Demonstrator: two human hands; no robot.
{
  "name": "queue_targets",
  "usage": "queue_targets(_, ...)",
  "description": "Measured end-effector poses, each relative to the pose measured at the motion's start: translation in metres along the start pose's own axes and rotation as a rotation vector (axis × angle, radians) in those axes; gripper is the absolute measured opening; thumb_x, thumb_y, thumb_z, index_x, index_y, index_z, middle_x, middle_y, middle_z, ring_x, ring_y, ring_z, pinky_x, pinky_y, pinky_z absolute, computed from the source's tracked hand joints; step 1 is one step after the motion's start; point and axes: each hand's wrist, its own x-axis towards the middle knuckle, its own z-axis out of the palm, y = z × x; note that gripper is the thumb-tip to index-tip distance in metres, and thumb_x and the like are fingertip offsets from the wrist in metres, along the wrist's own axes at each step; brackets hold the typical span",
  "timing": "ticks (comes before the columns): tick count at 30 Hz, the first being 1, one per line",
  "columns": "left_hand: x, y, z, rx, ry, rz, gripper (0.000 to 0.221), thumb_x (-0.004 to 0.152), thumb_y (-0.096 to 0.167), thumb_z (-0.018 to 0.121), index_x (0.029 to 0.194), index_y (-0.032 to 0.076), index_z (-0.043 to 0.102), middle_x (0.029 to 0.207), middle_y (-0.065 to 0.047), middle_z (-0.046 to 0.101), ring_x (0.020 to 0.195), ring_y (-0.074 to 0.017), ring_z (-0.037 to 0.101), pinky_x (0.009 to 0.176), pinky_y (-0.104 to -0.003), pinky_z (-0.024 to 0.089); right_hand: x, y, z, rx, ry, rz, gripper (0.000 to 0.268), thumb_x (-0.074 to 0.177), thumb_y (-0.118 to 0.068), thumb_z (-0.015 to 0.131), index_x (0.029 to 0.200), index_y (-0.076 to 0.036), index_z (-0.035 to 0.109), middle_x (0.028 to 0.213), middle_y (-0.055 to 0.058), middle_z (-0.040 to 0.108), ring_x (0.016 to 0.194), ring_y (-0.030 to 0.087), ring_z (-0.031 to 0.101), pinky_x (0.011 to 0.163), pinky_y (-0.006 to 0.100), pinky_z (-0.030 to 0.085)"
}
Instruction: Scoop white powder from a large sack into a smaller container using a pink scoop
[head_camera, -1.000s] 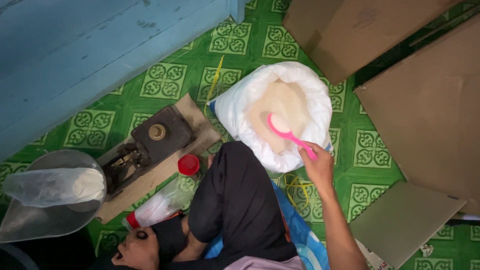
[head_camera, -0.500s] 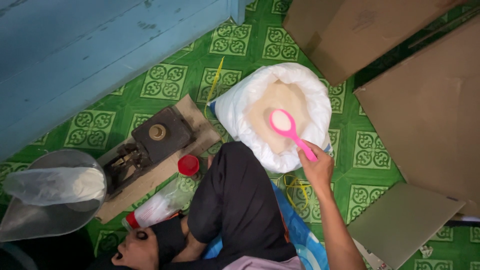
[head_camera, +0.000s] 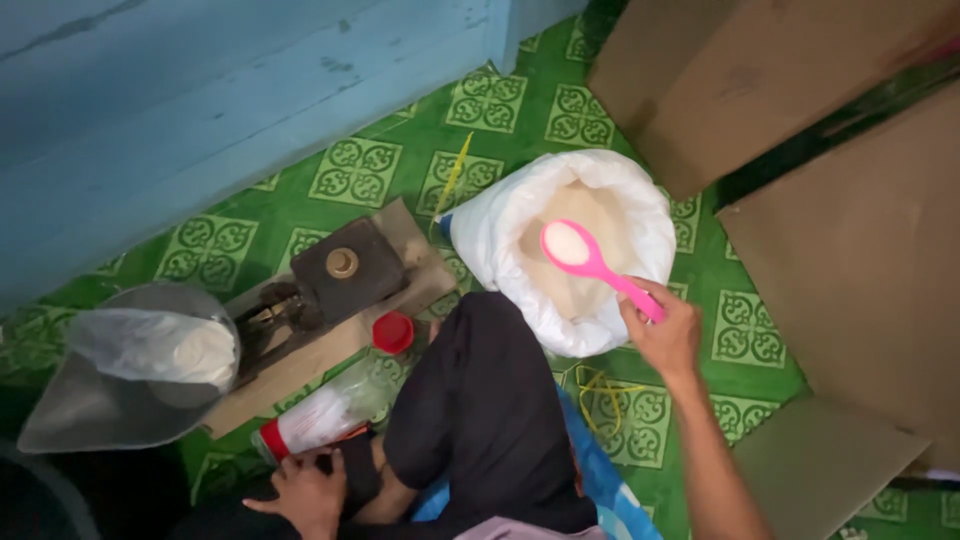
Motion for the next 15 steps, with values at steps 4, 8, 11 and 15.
queue_targets(4,-0.01,0.002,-0.01,-0.008,-0.044,0.07,0.046,0.075,0.066,0.058,0.104,0.032,0.07,0.114,-0.008,0.059,0.118,-0.0338,0.058,0.104,-0.085,0.009,0.016,-0.051,-0.03,-0.084,0.048,-0.189,0.028,0.084,-0.02,0.071,0.111,-0.017,0.076,0.071,-0.003,0.071,0.053,0.009,0.058,0.051,0.027,0.046)
queue_targets(8,-0.019,0.015,-0.045,-0.193,-0.171,0.041,0.039,0.072,0.059,0.066,0.104,0.038,0.071,0.12,-0.001,0.058,0.121,-0.0253,0.057,0.105,-0.083,0.004,0.032,-0.107,-0.043,-0.003,-0.087,-0.322,0.025,0.081,-0.016,0.073,0.106,-0.011,0.076,0.097,0.003,0.076,0.075,0.013,0.068,0.066,0.027,0.053)
queue_targets(11,-0.034,0.031,-0.085,-0.386,-0.165,0.029,0.029,0.073,0.049,0.068,0.1,0.038,0.072,0.113,0.01,0.065,0.115,-0.0166,0.06,0.109,-0.077,0.006,0.039,-0.151,-0.043,0.02,-0.167,-0.372,0.024,0.08,-0.016,0.074,0.104,-0.013,0.077,0.095,0.0,0.076,0.074,0.009,0.066,0.067,0.025,0.05)
queue_targets(15,-0.055,0.054,-0.162,-0.835,-0.187,0.153,0.007,0.074,0.037,0.071,0.075,0.035,0.077,0.103,0.018,0.074,0.109,-0.005,0.063,0.111,-0.066,0.002,0.035,-0.209,-0.036,0.043,-0.291,-0.394,0.024,0.082,-0.02,0.074,0.105,-0.017,0.077,0.068,-0.007,0.065,0.051,0.006,0.038,0.049,0.022,0.031)
